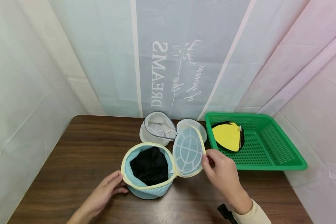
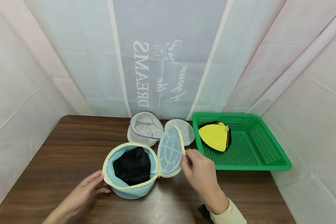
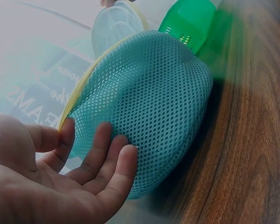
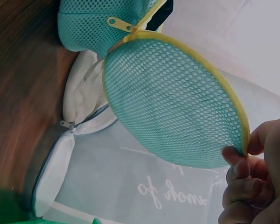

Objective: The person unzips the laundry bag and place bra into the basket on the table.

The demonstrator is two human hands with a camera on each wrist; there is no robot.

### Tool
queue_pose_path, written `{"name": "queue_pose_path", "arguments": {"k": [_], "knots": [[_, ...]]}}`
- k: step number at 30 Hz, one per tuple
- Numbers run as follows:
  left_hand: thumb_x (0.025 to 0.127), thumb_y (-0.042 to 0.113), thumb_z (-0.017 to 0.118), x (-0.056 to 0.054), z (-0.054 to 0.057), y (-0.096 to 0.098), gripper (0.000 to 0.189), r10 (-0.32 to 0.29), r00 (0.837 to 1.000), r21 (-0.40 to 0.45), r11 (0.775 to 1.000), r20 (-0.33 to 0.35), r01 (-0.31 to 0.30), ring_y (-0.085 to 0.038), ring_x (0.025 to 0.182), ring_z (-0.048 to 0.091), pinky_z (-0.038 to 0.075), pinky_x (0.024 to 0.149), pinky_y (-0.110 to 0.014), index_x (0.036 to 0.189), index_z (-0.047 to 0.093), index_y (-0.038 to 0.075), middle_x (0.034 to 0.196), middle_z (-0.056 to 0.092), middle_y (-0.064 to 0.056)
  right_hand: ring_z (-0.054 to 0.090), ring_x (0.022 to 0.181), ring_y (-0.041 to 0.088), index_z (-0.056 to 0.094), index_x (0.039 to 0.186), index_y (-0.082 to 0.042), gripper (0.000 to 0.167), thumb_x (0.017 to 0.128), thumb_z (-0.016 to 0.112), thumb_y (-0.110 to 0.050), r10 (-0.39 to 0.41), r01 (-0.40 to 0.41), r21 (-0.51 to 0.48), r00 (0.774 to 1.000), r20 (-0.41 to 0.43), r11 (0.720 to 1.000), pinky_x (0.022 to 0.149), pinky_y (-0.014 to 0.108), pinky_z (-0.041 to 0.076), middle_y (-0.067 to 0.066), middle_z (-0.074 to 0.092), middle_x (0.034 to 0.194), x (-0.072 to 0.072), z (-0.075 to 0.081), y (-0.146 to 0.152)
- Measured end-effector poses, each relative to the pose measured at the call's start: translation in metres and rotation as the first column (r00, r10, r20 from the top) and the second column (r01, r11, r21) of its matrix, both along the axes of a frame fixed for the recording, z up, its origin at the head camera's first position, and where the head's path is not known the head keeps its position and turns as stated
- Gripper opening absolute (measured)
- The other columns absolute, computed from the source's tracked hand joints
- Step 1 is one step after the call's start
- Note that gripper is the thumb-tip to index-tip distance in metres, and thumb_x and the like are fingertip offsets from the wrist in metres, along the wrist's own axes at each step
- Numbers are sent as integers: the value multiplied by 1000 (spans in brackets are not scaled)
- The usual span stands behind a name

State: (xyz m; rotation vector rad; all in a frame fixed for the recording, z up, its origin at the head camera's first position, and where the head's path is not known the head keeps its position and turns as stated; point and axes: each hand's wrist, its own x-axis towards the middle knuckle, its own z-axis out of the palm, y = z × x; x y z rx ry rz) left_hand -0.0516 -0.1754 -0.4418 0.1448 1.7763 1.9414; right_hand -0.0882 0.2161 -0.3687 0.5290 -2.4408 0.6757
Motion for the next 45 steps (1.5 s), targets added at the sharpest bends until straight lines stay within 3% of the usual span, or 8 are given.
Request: {"name": "queue_pose_path", "arguments": {"k": [9,17,26,30,35,45], "knots": [[113,28,38,0,-1,1,38,-10,1000,16,1000,-8,10,-14,112,61,55,94,-36,127,53,-3,120,62,-5,37,55,1,60,76,-18,17,84,70,-6,-66,63,41,995,69,997,47,22,36,-9,46,64,5,-4,7],[112,28,41,0,-1,4,32,2,1000,10,1000,2,-2,-13,111,61,55,93,-36,119,56,1,119,61,-4,32,51,-1,51,69,-25,31,83,71,-6,-94,85,70,985,145,994,46,21,30,-17,35,60,11,-8,13],[112,27,41,-1,-1,6,32,-2,1000,16,1000,-5,2,-13,110,61,55,94,-36,120,56,0,119,60,-4,29,48,0,43,62,-27,41,83,71,-7,-140,108,127,949,282,986,44,20,27,-17,30,54,21,-17,14],[111,29,42,-2,-1,7,33,0,1000,13,1000,5,0,-14,111,61,55,94,-36,120,56,-1,120,59,-4,31,46,3,44,61,-25,38,84,70,-8,-183,133,161,917,355,978,43,22,27,-14,33,52,21,-19,15],[111,29,42,-2,-1,8,37,-8,1000,0,1000,8,8,-14,111,61,55,95,-36,123,56,-3,121,59,-5,34,46,7,47,62,-22,35,86,69,-10,-232,147,210,852,468,966,43,23,28,-10,37,52,22,-22,16],[112,28,42,1,-1,7,36,-15,1000,-3,1000,6,15,-13,109,61,55,94,-35,123,56,-2,120,60,-5,30,47,10,42,58,-18,36,86,64,-12,-281,135,278,755,593,951,45,26,22,-7,32,52,25,-31,17]]}}
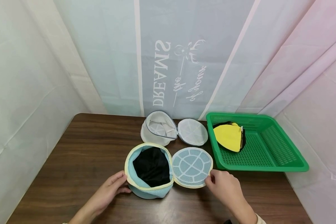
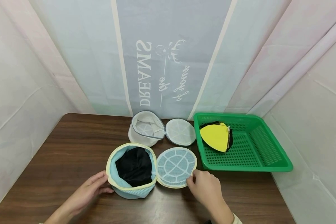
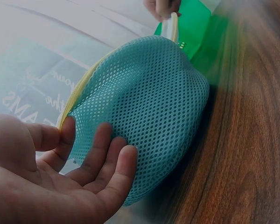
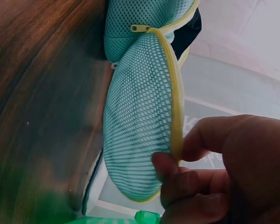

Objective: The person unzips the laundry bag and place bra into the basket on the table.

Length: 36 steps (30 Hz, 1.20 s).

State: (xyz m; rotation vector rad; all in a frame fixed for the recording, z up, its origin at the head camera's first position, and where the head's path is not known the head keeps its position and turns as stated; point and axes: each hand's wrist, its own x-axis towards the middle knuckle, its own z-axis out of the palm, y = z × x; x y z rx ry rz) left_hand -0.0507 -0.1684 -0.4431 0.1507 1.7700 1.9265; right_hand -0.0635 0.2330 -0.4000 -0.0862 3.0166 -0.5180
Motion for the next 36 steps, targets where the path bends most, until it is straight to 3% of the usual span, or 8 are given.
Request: {"name": "queue_pose_path", "arguments": {"k": [16,27,36], "knots": [[111,28,42,1,-2,2,35,4,1000,0,1000,7,-4,-13,106,60,55,93,-35,119,56,-4,115,58,-6,38,49,15,46,57,-17,33,84,65,-16,13,-36,138,986,166,990,45,32,30,-3,39,53,7,-22,-1],[111,28,42,1,-2,0,35,-2,1000,-8,1000,16,2,-13,106,59,55,93,-34,119,57,-2,116,58,-6,47,52,18,47,59,-14,32,85,66,-18,76,-115,204,979,188,972,47,42,44,1,47,57,14,-43,-11],[111,28,43,0,-3,3,33,11,1000,-13,1000,-2,-11,-13,105,59,55,92,-34,116,57,-2,114,57,-6,51,52,20,47,57,-15,32,82,67,-19,98,-149,207,966,238,967,49,45,46,1,48,57,13,-45,-13]]}}
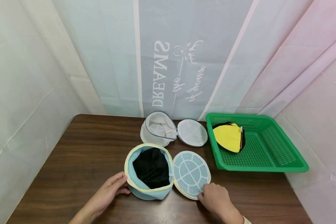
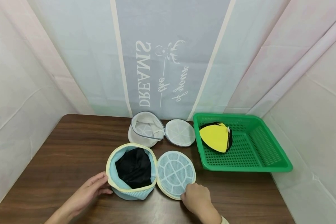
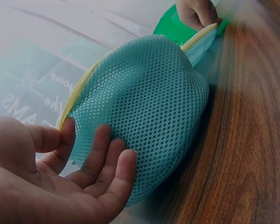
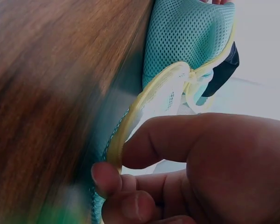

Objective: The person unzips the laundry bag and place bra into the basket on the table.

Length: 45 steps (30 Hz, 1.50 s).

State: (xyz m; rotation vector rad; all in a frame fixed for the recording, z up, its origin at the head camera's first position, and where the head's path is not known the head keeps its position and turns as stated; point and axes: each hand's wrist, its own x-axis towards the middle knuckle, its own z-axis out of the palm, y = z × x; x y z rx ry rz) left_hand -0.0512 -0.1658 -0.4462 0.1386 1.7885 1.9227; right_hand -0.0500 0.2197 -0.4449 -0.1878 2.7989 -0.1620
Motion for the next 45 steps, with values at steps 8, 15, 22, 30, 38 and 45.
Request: {"name": "queue_pose_path", "arguments": {"k": [8,15,22,30,38,45], "knots": [[111,27,43,-1,0,0,29,13,1000,-5,1000,12,-13,-14,105,60,55,91,-34,113,58,2,113,58,-5,49,52,18,47,55,-16,36,84,67,-20,11,-11,-4,1000,-14,1000,49,45,46,0,47,56,0,5,2],[112,26,42,-2,1,0,29,21,1000,2,1000,17,-21,-15,105,59,55,91,-34,113,59,3,113,58,-4,42,52,15,45,54,-17,40,86,69,-20,3,-3,-16,1000,-2,1000,48,39,41,-2,43,54,-4,13,6],[112,27,41,-3,1,1,31,19,1000,-6,1000,17,-19,-16,104,60,55,91,-35,114,59,2,113,58,-3,36,50,13,43,55,-17,41,85,70,-18,-21,18,-68,999,-49,998,46,32,31,-5,35,53,-9,20,6],[112,25,40,-4,1,1,32,16,1000,-4,1000,16,-16,-17,103,60,55,91,-35,117,57,-2,112,58,-4,36,49,12,45,59,-16,36,86,68,-12,-34,18,-156,994,-102,988,47,29,30,-4,36,54,-20,28,0],[112,25,40,-4,0,0,31,10,1000,0,1000,18,-10,-15,104,59,55,91,-34,114,58,0,112,58,-4,40,49,10,47,61,-17,34,88,67,-13,-6,-19,-193,992,-124,981,45,28,33,-4,41,54,-30,39,-7],[112,25,41,-5,0,0,30,11,1000,-1,1000,27,-11,-14,104,59,55,91,-34,114,59,1,112,57,-3,39,48,9,47,62,-18,32,86,66,-10,26,-62,-207,985,-172,976,44,27,32,-6,41,53,-36,48,-7]]}}
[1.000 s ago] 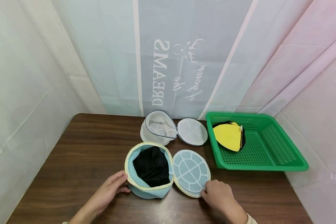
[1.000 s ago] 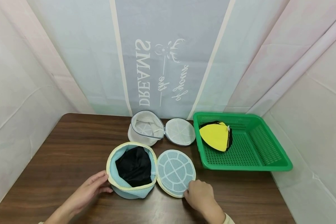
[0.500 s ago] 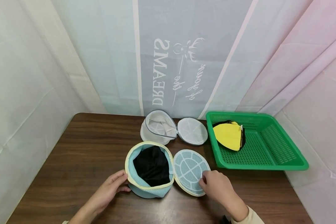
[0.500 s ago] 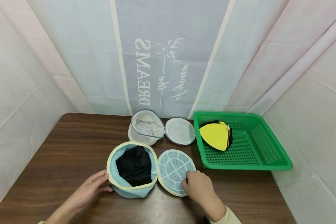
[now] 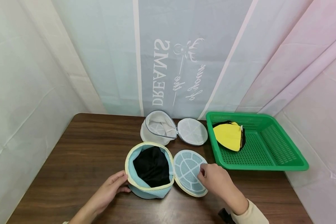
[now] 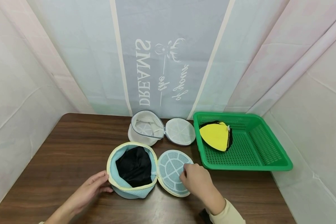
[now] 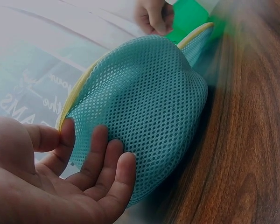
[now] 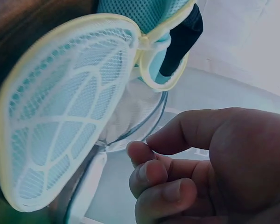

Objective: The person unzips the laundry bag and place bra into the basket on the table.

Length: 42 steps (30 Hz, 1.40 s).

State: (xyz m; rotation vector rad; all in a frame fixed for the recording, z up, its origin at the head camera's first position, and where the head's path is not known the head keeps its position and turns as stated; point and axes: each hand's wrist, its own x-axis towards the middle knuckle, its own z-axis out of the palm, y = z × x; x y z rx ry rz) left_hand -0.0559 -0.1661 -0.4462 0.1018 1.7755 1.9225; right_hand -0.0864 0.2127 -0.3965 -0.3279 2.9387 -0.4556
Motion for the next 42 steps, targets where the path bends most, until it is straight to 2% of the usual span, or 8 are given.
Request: {"name": "queue_pose_path", "arguments": {"k": [10,23,32,39,42], "knots": [[112,25,41,0,-1,0,30,-2,1000,-2,1000,-4,2,-13,104,59,55,91,-34,113,59,1,111,58,-3,42,50,10,58,70,-17,20,88,66,-12,2,-2,-15,1000,-16,1000,46,29,36,-7,45,55,-13,9,-5],[112,26,41,-1,-2,1,33,2,1000,-22,1000,-3,-2,-16,102,59,54,90,-34,116,58,-2,111,59,-4,43,49,11,62,76,-17,21,97,66,-18,22,-21,-39,999,29,999,46,28,35,-5,45,55,-26,16,-21],[111,26,42,-2,0,3,34,13,1000,-34,999,4,-12,-12,103,58,55,91,-34,117,59,-3,112,59,-4,41,47,10,56,70,-20,34,99,67,-35,121,-114,-105,991,59,988,45,28,35,-5,41,52,-32,18,-43],[112,26,42,-2,1,2,35,3,1000,-30,1000,3,-3,-12,104,58,55,91,-34,119,58,-4,114,60,-5,43,53,6,55,67,-22,40,98,66,-45,227,-218,-144,973,42,965,51,26,39,-10,44,55,-41,9,-59],[112,26,42,-2,1,2,35,6,1000,-31,999,4,-5,-12,104,58,54,91,-34,119,58,-4,114,59,-5,45,52,6,57,68,-21,41,98,65,-47,258,-242,-168,963,77,956,50,26,40,-11,46,55,-43,6,-65]]}}
